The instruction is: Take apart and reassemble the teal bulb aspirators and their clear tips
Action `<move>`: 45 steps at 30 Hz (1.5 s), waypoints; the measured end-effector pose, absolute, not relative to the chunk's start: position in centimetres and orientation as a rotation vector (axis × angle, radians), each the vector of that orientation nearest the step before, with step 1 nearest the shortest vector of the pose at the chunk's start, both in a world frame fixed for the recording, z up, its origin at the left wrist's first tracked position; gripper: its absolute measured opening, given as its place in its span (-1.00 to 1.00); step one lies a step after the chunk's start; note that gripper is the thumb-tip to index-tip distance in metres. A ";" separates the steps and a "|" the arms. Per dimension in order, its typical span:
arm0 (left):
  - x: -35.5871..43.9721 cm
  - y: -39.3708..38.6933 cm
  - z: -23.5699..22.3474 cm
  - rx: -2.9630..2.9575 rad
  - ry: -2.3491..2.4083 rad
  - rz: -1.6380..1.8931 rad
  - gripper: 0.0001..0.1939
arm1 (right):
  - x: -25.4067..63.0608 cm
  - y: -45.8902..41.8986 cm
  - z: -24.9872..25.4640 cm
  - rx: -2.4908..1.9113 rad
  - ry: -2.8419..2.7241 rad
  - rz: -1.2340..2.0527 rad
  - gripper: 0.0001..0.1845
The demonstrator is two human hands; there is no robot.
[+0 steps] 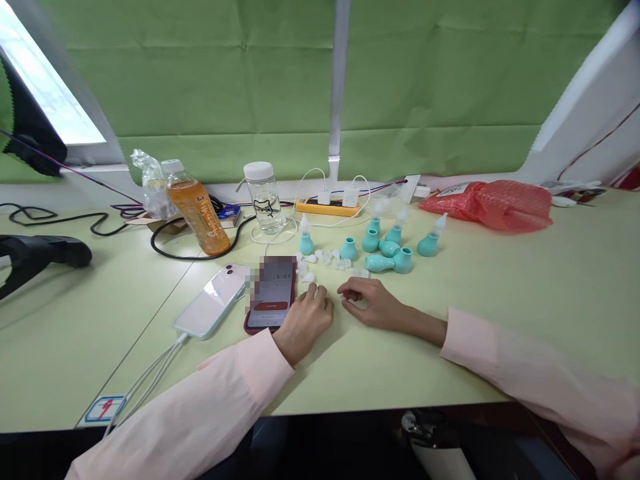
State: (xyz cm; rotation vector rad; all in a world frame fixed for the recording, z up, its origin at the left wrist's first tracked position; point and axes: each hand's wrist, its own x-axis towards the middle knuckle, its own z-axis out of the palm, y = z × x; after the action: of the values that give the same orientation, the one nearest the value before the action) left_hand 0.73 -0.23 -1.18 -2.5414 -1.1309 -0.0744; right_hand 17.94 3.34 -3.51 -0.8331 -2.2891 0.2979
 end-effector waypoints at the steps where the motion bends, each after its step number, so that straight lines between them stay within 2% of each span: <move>1: 0.7 -0.3 -1.1 -2.545 -1.141 -0.065 -0.78 | 18.1 3.4 -3.4 -0.836 -2.305 0.285 -0.87; 8: 0.6 -0.5 -1.2 -2.535 -1.109 -0.129 -0.75 | 19.1 3.7 -3.3 -0.820 -2.395 0.246 -0.88; 12: 0.7 -1.0 -1.7 -2.613 -1.077 -0.533 -0.70 | 19.0 3.3 -3.2 -0.771 -2.239 0.268 -0.89; 16: 1.1 -1.3 -2.3 -2.856 -1.266 -0.996 -0.76 | 18.7 2.4 -2.7 -0.770 -2.075 0.272 -0.91; 19: 1.2 -1.0 -2.6 -2.957 -1.440 -1.173 -0.80 | 18.6 2.0 -2.6 -0.761 -2.100 0.300 -0.91; 29: 1.3 -0.5 -2.7 -2.901 -1.541 -0.923 -0.84 | 18.5 1.8 -3.1 -0.732 -2.126 0.333 -0.92; 45: 1.3 -0.5 -2.4 -2.899 -1.581 -0.896 -0.82 | 18.9 2.0 -3.4 -0.532 -2.207 0.283 -0.87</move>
State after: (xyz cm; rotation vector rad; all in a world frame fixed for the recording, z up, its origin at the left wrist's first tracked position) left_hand 1.31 -0.48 -2.43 -2.8994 -1.5815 -0.8958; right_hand 18.87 1.95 -3.42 -0.5324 -2.2070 0.2827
